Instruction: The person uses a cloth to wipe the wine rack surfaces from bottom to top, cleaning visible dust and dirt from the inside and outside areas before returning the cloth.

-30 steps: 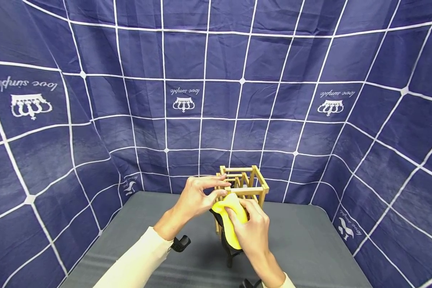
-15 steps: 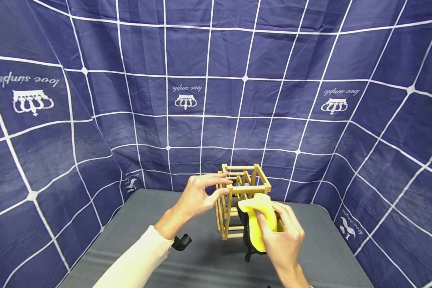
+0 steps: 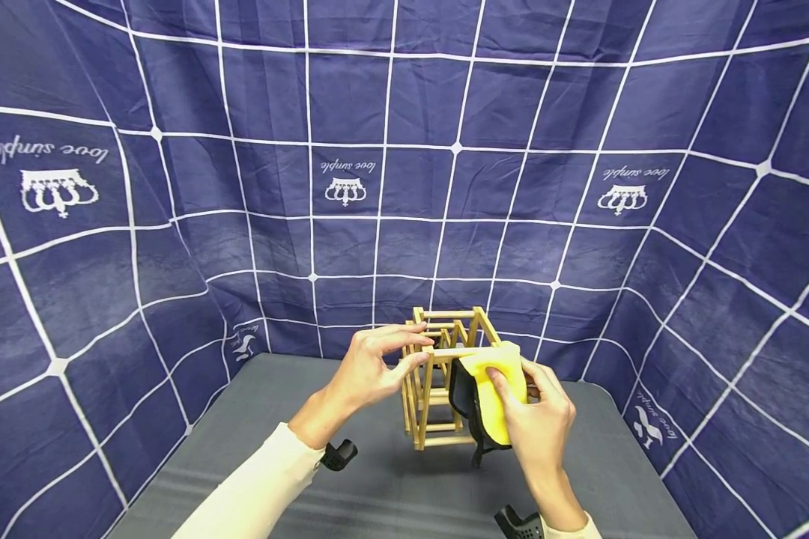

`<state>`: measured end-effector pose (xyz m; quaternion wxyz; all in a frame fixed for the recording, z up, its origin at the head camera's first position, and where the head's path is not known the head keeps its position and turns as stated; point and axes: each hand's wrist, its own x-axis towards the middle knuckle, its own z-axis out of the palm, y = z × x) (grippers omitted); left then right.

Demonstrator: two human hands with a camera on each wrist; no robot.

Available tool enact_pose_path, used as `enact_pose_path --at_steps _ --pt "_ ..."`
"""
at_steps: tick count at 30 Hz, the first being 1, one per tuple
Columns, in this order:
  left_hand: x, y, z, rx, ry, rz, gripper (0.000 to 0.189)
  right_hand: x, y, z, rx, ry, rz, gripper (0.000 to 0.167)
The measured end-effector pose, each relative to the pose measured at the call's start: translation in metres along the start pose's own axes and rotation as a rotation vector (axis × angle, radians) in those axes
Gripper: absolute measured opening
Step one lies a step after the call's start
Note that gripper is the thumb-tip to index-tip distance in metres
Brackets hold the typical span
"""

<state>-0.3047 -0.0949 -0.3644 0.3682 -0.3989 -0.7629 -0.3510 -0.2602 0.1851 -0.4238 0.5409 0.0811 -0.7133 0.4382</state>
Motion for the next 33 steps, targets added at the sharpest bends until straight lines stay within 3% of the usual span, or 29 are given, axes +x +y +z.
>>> enact_pose_path --at_steps 4,7,10,13,21,26,30,33 --pt "-0.001 0.000 -0.001 0.010 0.005 0.015 0.021 -0.006 0.004 0.009 -0.025 -0.003 0.012 0.036" --pt "-0.002 0.000 -0.001 0.009 0.020 0.021 0.022 -0.016 0.010 0.010 -0.075 -0.055 0.042 0.034" --pt "-0.004 -0.001 0.000 0.003 0.030 0.028 0.022 -0.029 0.016 0.008 -0.123 -0.109 0.069 0.035" --pt "-0.004 -0.002 0.000 -0.007 0.022 0.034 0.022 -0.036 0.019 0.007 -0.143 -0.111 0.069 0.038" --pt "-0.001 -0.001 0.000 -0.022 0.014 0.032 0.022 -0.013 0.007 0.008 -0.041 -0.041 -0.012 0.034" --pt "-0.005 -0.003 0.003 -0.028 0.019 0.036 0.025 -0.012 0.005 0.003 -0.055 -0.031 -0.063 0.037" --pt "-0.005 -0.005 0.004 -0.045 0.037 0.018 0.028 -0.010 0.008 -0.005 -0.062 -0.023 -0.130 0.043" --pt "-0.005 -0.005 0.004 -0.116 0.044 -0.025 0.030 -0.002 0.009 -0.010 -0.036 0.012 -0.196 0.045"
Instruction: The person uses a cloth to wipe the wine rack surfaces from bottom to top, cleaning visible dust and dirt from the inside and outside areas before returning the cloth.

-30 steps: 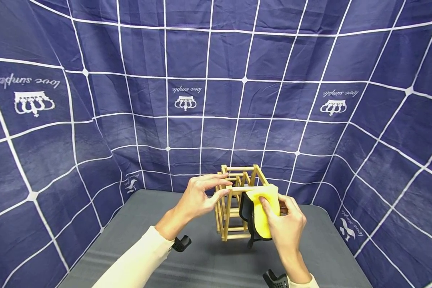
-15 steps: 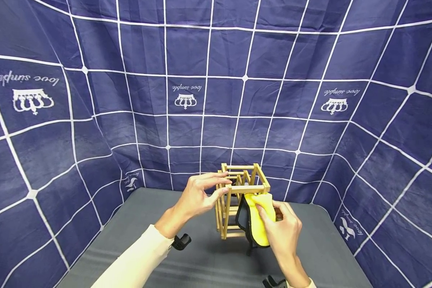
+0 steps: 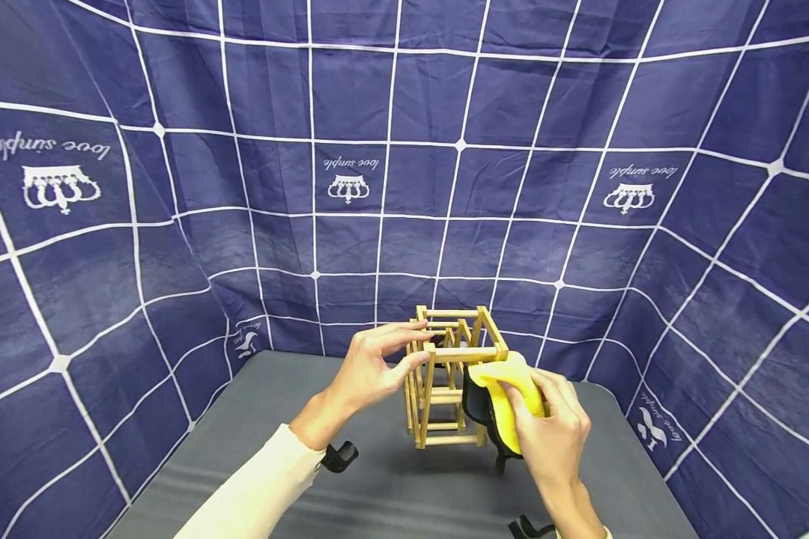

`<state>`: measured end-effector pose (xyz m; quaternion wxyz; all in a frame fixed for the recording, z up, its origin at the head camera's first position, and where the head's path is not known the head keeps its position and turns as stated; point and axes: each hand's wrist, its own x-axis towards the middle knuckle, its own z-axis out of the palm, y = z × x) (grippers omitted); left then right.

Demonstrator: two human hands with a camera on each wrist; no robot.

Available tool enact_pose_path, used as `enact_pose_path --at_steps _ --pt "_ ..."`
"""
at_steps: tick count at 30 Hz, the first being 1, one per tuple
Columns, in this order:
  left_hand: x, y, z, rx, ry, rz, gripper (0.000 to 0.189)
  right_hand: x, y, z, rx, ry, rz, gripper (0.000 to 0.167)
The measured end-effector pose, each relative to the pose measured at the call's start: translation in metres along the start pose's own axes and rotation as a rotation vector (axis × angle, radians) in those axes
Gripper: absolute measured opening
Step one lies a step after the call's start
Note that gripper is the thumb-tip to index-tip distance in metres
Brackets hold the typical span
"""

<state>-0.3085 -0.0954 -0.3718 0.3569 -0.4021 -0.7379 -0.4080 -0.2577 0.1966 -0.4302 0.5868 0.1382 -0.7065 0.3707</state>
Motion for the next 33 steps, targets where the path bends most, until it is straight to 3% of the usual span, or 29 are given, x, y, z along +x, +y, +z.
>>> enact_pose_path --at_steps 4,6,10,12,15,24,33 --pt "0.000 0.002 0.000 -0.112 -0.008 -0.094 0.032 0.017 0.002 -0.004 0.034 0.061 -0.113 0.033" --pt "0.000 0.002 -0.001 -0.138 -0.005 -0.136 0.031 0.027 0.002 -0.004 0.018 0.037 -0.186 0.030" --pt "-0.001 0.002 0.001 -0.141 0.014 -0.142 0.029 0.045 -0.003 0.001 -0.075 -0.139 -0.335 0.032" --pt "0.000 0.002 0.002 -0.145 0.027 -0.119 0.029 0.050 -0.007 0.005 -0.122 -0.238 -0.387 0.043" --pt "0.000 0.000 0.003 -0.149 0.041 -0.100 0.028 0.054 -0.016 0.015 -0.138 -0.324 -0.444 0.045" --pt "-0.001 -0.002 0.002 -0.143 0.062 -0.110 0.028 0.058 -0.041 0.040 -0.115 -0.414 -0.541 0.052" --pt "0.000 0.002 0.001 -0.159 0.030 -0.097 0.028 0.060 -0.044 0.041 -0.119 -0.456 -0.562 0.050"
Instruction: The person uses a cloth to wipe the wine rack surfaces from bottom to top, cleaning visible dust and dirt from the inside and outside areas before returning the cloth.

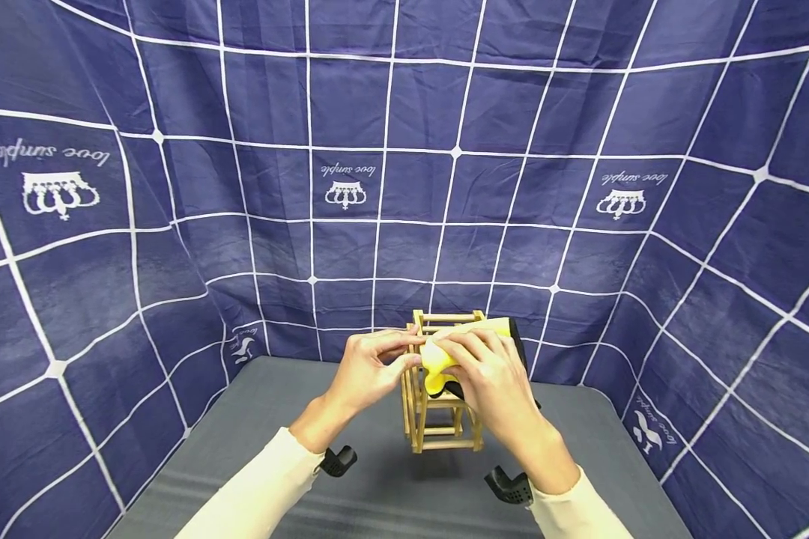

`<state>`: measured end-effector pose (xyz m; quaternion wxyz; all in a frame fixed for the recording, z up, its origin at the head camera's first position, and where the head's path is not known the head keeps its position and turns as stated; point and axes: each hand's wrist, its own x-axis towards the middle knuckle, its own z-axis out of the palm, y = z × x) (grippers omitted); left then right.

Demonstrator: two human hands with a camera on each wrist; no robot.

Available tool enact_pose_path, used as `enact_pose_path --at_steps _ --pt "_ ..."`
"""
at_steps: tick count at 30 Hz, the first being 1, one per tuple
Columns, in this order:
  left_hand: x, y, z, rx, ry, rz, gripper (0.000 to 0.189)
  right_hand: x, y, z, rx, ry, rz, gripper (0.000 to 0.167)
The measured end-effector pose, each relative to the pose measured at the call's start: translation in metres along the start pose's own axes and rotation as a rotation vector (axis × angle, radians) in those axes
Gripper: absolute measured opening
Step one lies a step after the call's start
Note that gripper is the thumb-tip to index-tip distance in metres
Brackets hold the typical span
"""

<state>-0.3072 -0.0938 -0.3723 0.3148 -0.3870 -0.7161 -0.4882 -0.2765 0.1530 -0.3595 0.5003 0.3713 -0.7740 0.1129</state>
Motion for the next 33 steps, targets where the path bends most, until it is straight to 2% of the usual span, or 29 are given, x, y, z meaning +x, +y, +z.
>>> enact_pose_path --at_steps 7,12,16,20,22,26,30,33 --pt "0.002 0.000 -0.002 0.049 -0.009 0.074 0.027 0.000 0.008 -0.006 -0.087 -0.035 -0.022 0.050" --pt "0.003 0.001 -0.003 0.097 -0.005 0.105 0.024 -0.007 0.016 -0.018 -0.146 -0.050 0.017 0.045" --pt "0.005 0.001 -0.004 0.108 -0.015 0.104 0.023 -0.015 0.023 -0.030 -0.102 -0.042 0.070 0.043" --pt "0.008 0.000 -0.006 0.111 -0.028 0.093 0.022 -0.023 0.029 -0.036 0.004 0.022 0.106 0.044" --pt "0.008 0.000 -0.007 0.108 -0.028 0.085 0.023 -0.027 0.031 -0.036 0.059 0.065 0.150 0.046" --pt "0.005 -0.002 -0.009 0.110 -0.023 0.069 0.022 -0.037 0.033 -0.033 0.146 0.118 0.322 0.046" --pt "0.001 -0.003 -0.010 0.105 -0.027 0.047 0.023 -0.046 0.035 -0.028 0.215 0.118 0.487 0.038" --pt "-0.002 -0.002 -0.010 0.093 -0.035 0.039 0.024 -0.048 0.042 -0.026 0.330 0.086 0.548 0.033"
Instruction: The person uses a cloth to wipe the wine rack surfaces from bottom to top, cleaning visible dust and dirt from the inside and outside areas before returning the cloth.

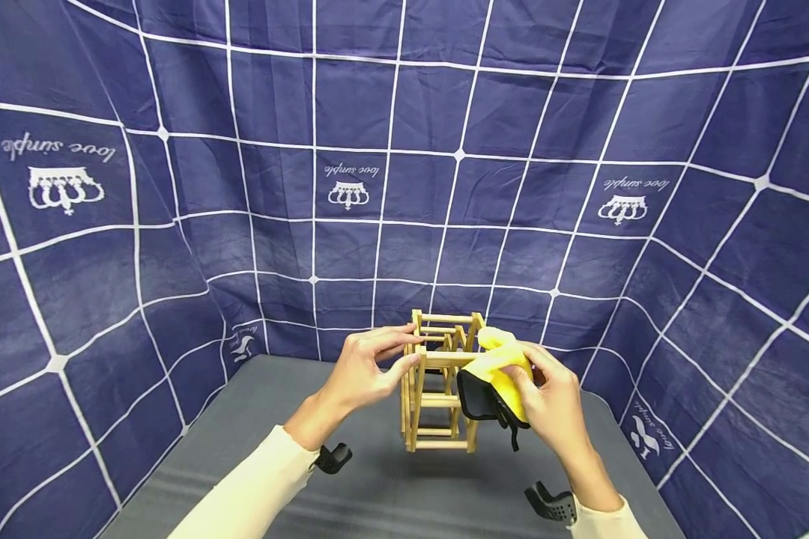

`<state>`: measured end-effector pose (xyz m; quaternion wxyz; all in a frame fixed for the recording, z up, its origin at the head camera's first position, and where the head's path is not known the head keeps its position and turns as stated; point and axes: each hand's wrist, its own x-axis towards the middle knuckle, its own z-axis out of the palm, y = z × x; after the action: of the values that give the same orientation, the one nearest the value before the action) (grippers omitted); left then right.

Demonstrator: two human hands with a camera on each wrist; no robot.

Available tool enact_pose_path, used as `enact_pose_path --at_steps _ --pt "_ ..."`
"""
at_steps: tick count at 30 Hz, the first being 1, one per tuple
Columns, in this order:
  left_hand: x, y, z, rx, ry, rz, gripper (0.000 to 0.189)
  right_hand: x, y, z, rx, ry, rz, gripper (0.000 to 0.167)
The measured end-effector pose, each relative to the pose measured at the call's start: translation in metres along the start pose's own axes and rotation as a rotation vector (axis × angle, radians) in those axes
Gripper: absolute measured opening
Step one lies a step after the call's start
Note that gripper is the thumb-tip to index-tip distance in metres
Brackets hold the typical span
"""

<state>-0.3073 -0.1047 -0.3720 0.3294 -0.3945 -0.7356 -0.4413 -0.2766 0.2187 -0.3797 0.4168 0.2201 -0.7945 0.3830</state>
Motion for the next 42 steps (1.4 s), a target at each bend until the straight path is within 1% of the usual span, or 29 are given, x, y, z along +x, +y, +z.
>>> enact_pose_path --at_steps 2,4,7,9,12,16,20,26,29,34,42 --pt "0.000 0.000 -0.001 -0.003 -0.005 0.003 0.025 0.008 0.005 -0.002 0.090 -0.063 0.043 0.029" --pt "0.000 0.001 -0.002 -0.003 -0.013 -0.001 0.025 0.019 0.010 -0.005 0.166 -0.148 0.100 0.024" --pt "0.000 0.001 -0.002 0.006 -0.017 0.001 0.026 0.036 0.020 -0.005 0.238 -0.238 0.186 0.023" --pt "-0.001 0.002 -0.001 0.009 -0.017 0.002 0.026 0.045 0.028 -0.002 0.270 -0.270 0.233 0.024" --pt "-0.002 0.003 0.000 0.019 -0.005 0.022 0.025 0.056 0.039 0.008 0.313 -0.292 0.268 0.033" --pt "-0.005 0.003 0.004 0.037 0.004 0.029 0.026 0.059 0.049 0.015 0.327 -0.346 0.295 0.045" --pt "-0.006 0.005 0.008 0.075 0.012 0.030 0.030 0.055 0.053 0.015 0.348 -0.383 0.265 0.044" --pt "-0.003 0.007 0.010 0.108 0.063 0.035 0.026 0.053 0.059 0.014 0.441 -0.424 0.159 0.049" --pt "-0.002 0.008 0.011 0.110 0.078 0.038 0.025 0.053 0.061 0.014 0.477 -0.426 0.114 0.048" --pt "-0.002 0.008 0.013 0.101 0.077 0.024 0.024 0.052 0.059 0.013 0.511 -0.424 0.073 0.045" --pt "-0.003 0.011 0.013 0.108 0.086 0.021 0.025 0.043 0.055 0.007 0.513 -0.420 0.019 0.044"
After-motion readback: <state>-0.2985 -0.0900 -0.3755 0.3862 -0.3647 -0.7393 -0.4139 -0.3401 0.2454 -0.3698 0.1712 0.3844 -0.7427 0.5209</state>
